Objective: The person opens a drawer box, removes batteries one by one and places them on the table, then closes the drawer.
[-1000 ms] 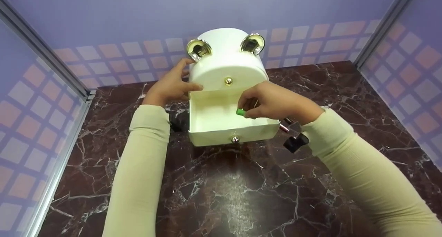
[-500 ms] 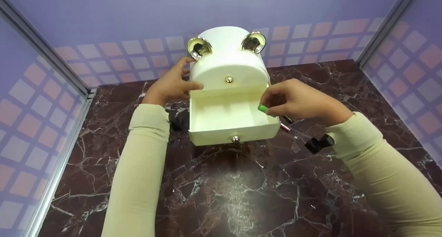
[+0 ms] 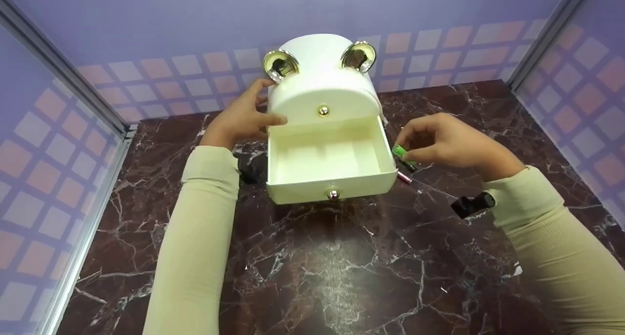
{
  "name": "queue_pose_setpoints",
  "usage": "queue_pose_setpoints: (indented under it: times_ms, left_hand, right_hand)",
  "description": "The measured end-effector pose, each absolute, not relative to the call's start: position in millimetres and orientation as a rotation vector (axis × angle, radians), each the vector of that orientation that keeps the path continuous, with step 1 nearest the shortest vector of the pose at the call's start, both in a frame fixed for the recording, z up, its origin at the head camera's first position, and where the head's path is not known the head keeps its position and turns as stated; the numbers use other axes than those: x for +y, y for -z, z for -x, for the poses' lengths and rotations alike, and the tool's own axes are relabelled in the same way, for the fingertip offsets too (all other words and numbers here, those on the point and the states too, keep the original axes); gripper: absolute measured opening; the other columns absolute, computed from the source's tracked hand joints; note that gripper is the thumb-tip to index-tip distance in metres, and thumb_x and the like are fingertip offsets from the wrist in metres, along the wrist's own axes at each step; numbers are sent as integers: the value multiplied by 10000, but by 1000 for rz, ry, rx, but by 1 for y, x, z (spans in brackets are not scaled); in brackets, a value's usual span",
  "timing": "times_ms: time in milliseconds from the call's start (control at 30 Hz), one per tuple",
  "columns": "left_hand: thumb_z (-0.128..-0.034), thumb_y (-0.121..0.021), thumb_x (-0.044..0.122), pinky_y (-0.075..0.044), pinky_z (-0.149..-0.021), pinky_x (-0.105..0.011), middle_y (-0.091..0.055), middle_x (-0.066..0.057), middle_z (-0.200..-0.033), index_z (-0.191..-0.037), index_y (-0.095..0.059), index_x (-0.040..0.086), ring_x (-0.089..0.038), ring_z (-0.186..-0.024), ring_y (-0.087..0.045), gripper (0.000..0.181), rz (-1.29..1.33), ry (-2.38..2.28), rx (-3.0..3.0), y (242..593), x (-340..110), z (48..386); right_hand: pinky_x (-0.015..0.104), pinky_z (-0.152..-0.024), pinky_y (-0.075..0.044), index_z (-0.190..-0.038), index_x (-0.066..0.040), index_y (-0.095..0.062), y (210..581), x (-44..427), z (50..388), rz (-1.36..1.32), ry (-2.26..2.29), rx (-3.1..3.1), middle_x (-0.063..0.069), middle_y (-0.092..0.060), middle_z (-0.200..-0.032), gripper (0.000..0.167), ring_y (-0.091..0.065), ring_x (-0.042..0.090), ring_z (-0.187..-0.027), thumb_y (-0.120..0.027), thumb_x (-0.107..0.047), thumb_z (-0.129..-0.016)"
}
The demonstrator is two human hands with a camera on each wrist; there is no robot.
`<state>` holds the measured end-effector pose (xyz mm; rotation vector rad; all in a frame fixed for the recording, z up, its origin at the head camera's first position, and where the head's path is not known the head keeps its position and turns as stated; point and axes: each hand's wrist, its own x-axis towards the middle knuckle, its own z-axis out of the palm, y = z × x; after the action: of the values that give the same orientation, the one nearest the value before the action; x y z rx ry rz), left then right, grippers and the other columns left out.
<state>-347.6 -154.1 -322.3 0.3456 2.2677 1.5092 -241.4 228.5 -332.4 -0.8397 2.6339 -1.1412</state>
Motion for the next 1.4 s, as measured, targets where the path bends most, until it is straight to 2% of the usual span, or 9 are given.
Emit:
queue_pose_setpoints:
  times_ms: [167,400,700,967,1133,1400]
  left_hand:
    - [-827,-743,57,-581,-847,-513,-257,-56,-1604,-1450,-268,307,-335,-1158,-600,822,-344,-1499,2273,320,-154,346]
    - [-844,-723,41,-576,-843,-529,-307,-79,-1576,-1447,-278,258,-335,-1133,-611,780,-343,-1484,2278,309,-152,334]
    - [-839,-727,36,-565,-870,-537,-302,-73,-1580,-1453,-276,259,-339,-1157,-597,793,-337,-1496,2263,308,-152,331]
    - [-837,-732,52,-569,-869,-525,-297,-71,-1584,-1475,-255,263,-355,-1159,-599,824,-344,-1464,2284,311,-152,332]
    - [-829,-747,72,-577,-853,-517,-328,-51,-1569,-1467,-261,282,-355,-1134,-611,830,-375,-1482,2286,320,-156,339]
    - [-822,-756,70,-574,-863,-520,-324,-63,-1559,-1467,-256,303,-303,-1120,-614,849,-363,-1508,2269,327,-158,341]
  right_hand:
    - [284,-604,-588,-969,-115,-700,346,242,242,728,1167,2654,53,-710,-864,137,-670,137,-710,-743,-108,-839]
    - [238,-634,-579,-1026,-67,-715,369,255,243,597,1218,2700,91,-720,-924,202,-664,86,-749,-756,-118,-835]
    - [233,-597,-568,-1069,-58,-725,399,265,248,475,1257,2681,110,-730,-973,246,-652,51,-727,-748,-154,-844]
    - [199,-623,-556,-1062,-14,-724,417,265,246,420,1273,2705,143,-726,-946,227,-629,28,-718,-724,-101,-852]
    - [190,-623,-545,-1043,-63,-740,439,269,254,355,1235,2781,130,-731,-959,222,-638,56,-748,-737,-188,-860]
    - [215,-628,-553,-995,-88,-757,463,267,258,234,1221,2844,118,-745,-936,176,-655,92,-749,-745,-182,-846]
